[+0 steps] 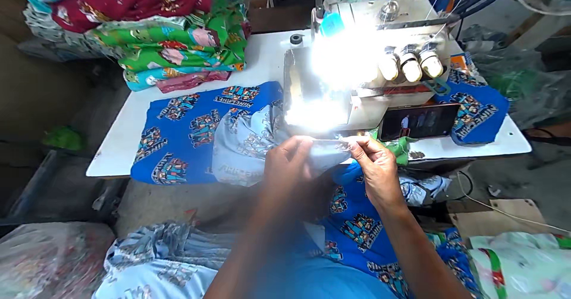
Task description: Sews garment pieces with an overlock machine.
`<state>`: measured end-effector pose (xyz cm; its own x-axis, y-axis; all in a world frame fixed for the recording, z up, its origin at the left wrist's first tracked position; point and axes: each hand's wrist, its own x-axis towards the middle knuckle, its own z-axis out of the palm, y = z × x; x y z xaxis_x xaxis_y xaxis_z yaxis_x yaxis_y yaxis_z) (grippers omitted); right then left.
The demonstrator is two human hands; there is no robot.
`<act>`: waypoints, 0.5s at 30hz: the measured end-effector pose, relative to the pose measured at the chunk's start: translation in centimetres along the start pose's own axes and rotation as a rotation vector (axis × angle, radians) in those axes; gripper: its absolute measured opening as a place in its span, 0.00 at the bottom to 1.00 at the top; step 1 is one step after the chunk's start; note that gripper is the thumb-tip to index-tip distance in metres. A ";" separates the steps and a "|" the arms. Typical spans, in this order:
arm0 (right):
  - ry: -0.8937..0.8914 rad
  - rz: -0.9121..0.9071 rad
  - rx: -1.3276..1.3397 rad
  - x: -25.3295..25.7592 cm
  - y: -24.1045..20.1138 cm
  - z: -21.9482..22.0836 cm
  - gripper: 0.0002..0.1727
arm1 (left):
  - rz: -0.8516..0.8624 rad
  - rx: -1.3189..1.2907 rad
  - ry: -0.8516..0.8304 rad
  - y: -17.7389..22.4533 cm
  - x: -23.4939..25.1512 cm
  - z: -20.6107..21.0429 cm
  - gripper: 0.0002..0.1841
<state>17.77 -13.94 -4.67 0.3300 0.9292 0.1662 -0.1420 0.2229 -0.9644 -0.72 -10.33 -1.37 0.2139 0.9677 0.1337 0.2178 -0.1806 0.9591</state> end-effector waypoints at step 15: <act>0.028 0.220 0.228 0.0 0.0 -0.3 0.09 | -0.118 -0.104 -0.061 -0.6 0.3 -0.5 0.14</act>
<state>18.01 -14.03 -4.73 0.2928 0.9549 -0.0502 -0.4177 0.0805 -0.9050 -1.23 -9.83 -1.74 0.2511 0.9679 0.0063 0.1454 -0.0442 0.9884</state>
